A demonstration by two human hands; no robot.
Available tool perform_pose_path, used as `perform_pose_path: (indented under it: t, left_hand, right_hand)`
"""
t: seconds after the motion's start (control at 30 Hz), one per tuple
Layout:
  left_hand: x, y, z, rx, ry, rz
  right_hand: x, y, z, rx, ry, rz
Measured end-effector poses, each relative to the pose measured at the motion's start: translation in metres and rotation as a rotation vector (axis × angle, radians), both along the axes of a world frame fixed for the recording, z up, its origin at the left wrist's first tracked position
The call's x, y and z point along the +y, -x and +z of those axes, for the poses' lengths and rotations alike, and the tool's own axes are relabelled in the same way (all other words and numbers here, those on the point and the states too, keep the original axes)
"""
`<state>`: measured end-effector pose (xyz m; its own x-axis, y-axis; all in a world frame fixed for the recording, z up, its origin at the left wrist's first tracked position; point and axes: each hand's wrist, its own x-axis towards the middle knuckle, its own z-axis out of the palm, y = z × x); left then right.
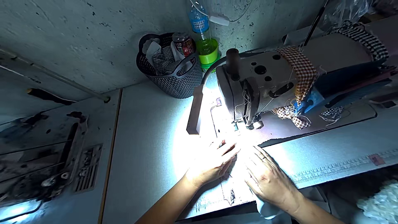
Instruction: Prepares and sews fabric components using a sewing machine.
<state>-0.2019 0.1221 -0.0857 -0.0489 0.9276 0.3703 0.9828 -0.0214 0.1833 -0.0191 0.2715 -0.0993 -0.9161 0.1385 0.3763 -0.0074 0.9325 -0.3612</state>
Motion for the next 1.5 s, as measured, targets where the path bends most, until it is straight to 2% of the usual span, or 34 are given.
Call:
perform_pose_path:
  t: [0.9,1.1,1.23,1.37,1.5]
  left_hand:
    - [0.011,0.013,0.002,-0.186,0.086,0.096]
    - [0.009,0.008,0.003,-0.164,0.093,0.084]
    - [0.006,-0.015,0.004,-0.241,0.119,0.011]
    - [-0.006,-0.051,0.011,-0.286,0.166,-0.003]
    - [-0.023,-0.069,0.007,-0.368,0.12,0.055]
  right_hand:
    - [0.015,0.026,0.006,-0.044,0.0,-0.031]
    - [0.018,0.002,0.008,0.03,0.097,-0.035]
    - [0.035,-0.015,0.011,0.064,0.151,-0.108]
    - [0.058,0.014,0.026,-0.053,0.071,-0.144]
    - [0.077,0.053,0.043,-0.366,-0.044,-0.153]
